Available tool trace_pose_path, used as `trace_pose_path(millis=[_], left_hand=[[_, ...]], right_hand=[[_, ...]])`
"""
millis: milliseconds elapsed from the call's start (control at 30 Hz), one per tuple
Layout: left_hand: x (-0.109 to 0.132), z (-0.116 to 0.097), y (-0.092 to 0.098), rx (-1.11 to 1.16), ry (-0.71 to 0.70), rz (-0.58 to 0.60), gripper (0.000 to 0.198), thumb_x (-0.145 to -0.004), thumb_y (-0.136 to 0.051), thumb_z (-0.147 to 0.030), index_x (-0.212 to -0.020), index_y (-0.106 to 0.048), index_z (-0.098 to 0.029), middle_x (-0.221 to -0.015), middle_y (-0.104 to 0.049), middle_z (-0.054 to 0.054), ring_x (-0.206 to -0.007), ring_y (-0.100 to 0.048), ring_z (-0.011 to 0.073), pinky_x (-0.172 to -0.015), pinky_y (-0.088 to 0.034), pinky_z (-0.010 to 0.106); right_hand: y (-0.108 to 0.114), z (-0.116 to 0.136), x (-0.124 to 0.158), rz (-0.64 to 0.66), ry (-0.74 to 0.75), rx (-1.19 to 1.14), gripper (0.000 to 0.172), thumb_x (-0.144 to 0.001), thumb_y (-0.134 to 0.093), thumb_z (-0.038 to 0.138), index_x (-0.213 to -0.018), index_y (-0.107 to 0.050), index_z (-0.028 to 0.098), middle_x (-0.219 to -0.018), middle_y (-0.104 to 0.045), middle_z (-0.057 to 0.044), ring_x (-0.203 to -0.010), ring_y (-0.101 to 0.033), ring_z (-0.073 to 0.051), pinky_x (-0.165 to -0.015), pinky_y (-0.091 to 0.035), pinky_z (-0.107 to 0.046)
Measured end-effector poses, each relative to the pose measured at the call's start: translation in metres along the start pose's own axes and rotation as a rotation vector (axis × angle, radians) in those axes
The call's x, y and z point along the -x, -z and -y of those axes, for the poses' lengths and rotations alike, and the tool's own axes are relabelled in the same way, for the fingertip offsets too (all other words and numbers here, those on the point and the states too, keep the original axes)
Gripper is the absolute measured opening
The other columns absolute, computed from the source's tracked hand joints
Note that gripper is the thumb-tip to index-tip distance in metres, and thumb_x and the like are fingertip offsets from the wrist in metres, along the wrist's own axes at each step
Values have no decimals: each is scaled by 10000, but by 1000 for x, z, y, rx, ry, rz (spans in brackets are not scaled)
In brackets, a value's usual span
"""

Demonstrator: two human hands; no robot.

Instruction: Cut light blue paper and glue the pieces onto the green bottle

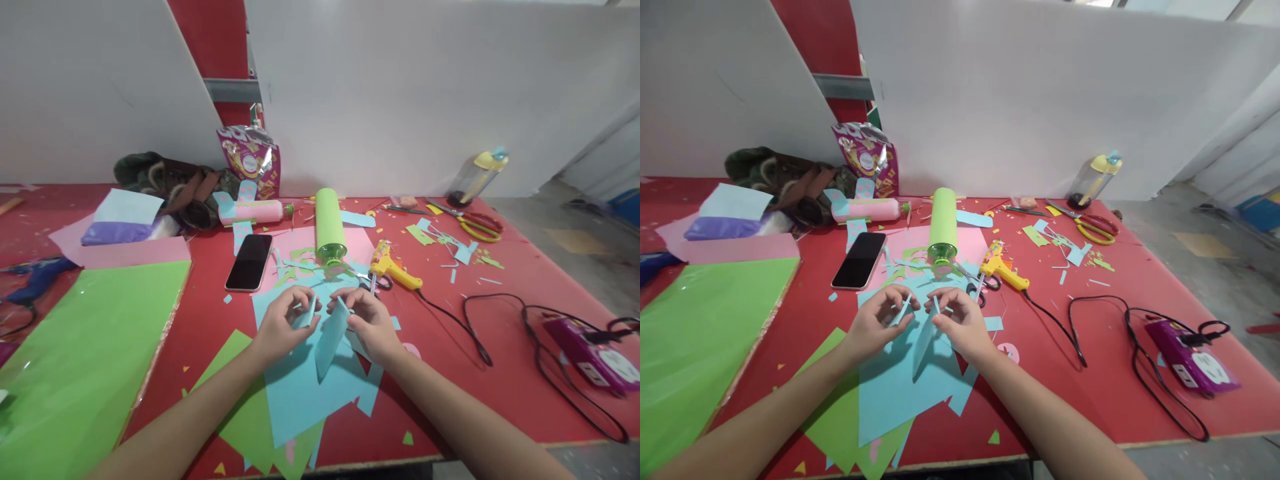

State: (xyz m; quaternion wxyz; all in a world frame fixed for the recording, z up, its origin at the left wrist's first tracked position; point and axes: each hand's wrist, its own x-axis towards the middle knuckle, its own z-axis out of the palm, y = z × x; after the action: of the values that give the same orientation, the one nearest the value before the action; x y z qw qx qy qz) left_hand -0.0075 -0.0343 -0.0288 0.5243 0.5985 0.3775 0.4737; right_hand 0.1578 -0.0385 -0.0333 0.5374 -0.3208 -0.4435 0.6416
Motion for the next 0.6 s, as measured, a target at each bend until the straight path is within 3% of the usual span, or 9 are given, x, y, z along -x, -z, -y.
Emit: trace_pose_path(millis=[267, 433, 600], left_hand=[[-4, -2, 0, 191, 133, 7, 212, -646, -589, -115, -700, -396, -186, -796, -443, -14, -803, -519, 119, -721, -430, 261], [-6, -2, 2, 368, 335, -64, 257, -608, -664, -197, -715, -430, -179, -803, -512, 2, -766, -542, 138, -649, -432, 254], [-6, -1, 3, 529, 460, -76, 323, -575, -721, -257, -751, -466, -167, -810, -554, 4, -704, -570, 136, -639, -443, 268]], right_hand=[[-4, 5, -5, -261, -314, -355, 271, -588, -711, 402, -625, -556, 182, -757, -625, -2, -702, -579, -150, -692, -483, -336], [-5, 8, -6, -272, -457, -514, 266, -595, -698, 420, -589, -592, 176, -647, -638, 0, -700, -594, -157, -755, -471, -349], [-8, 10, -5, -255, -495, -562, 253, -610, -691, 413, -589, -600, 178, -602, -638, -1, -732, -611, -175, -788, -461, -355]])
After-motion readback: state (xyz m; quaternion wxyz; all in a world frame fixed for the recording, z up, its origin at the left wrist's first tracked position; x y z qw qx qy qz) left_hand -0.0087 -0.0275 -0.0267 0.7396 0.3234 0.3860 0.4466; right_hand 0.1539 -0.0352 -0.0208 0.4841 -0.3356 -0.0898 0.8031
